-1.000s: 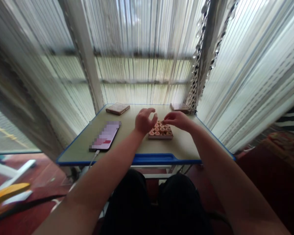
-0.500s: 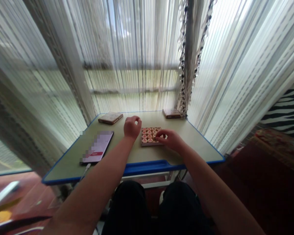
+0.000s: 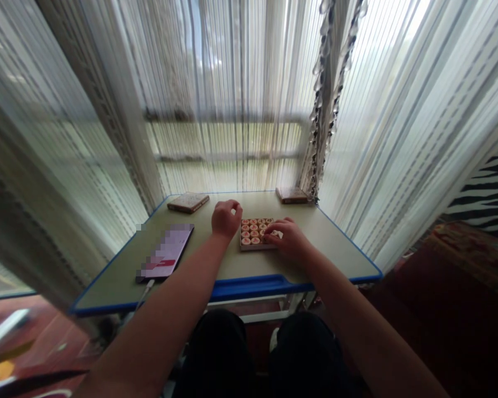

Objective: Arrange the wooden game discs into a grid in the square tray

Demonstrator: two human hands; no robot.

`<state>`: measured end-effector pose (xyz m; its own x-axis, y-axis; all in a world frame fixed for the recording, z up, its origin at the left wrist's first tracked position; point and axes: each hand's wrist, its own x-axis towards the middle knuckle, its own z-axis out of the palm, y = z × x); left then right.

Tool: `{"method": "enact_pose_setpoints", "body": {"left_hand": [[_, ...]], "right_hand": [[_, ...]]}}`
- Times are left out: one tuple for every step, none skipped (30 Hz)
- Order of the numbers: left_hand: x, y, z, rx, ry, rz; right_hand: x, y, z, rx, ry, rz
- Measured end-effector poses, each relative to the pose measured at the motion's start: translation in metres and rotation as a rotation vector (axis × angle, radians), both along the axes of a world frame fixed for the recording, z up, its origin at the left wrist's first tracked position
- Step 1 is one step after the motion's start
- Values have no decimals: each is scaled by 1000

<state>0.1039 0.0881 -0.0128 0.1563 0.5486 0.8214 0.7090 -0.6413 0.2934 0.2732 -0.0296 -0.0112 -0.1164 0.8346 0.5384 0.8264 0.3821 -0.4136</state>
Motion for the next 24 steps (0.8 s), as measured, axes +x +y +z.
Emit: {"method": "enact_pose_setpoints", "body": {"left_hand": [[0, 0, 0, -2, 2, 1], [0, 0, 0, -4, 4, 1], [-1, 0, 0, -4, 4, 0], [-1, 0, 0, -5, 4, -1], [-1, 0, 0, -6, 7, -4], [-1, 0, 0, -8, 10, -6], [-1, 0, 0, -13, 15, -10], [-1, 0, 0, -19, 20, -15], [-1, 0, 0, -25, 26, -20], [0, 0, 0, -30, 30, -26], [0, -1, 0, -34, 32, -31], [0, -1, 0, -37, 33, -33], [0, -1, 0, -40, 34, -32], [0, -1, 0, -42, 34, -30], [0, -1, 0, -45, 35, -29], [0, -1, 0, -48, 37, -29], [0, -1, 0, -51, 37, -31], [1, -1, 0, -54, 36, -34], [1, -1, 0, -59, 32, -40], [1, -1, -1, -64, 26, -50], [1, -1, 0, -71, 19, -66], [1, -1, 0, -82, 10, -89], [1, -2, 1, -97, 2, -120], [1, -3, 2, -118, -3, -156]], "right_hand": [[0, 1, 0, 1, -13, -6], [1, 1, -1, -1, -26, -17], [2, 2, -2, -7, -40, -31], [2, 3, -3, -13, -54, -46], [3, 3, -4, -16, -65, -60], [4, 4, -5, -17, -72, -71], [4, 4, -6, -14, -76, -76], [4, 4, -7, -12, -77, -76], [4, 4, -7, -11, -78, -72], [4, 4, -7, -12, -78, -66], [4, 3, -6, -11, -80, -63], [4, 3, -6, -8, -83, -60], [4, 3, -6, -6, -86, -59], [4, 3, -6, -3, -87, -60], [5, 3, -6, 2, -88, -66], [5, 4, -6, 10, -86, -76], [6, 4, -6, 19, -84, -89], [7, 4, -6, 30, -81, -108], [8, 5, -7, 42, -79, -128], [8, 5, -7, 52, -78, -145], [9, 5, -7, 60, -77, -154], [9, 4, -7, 69, -75, -154], [9, 4, -7, 81, -70, -146], [9, 3, -6, 96, -60, -131]]}}
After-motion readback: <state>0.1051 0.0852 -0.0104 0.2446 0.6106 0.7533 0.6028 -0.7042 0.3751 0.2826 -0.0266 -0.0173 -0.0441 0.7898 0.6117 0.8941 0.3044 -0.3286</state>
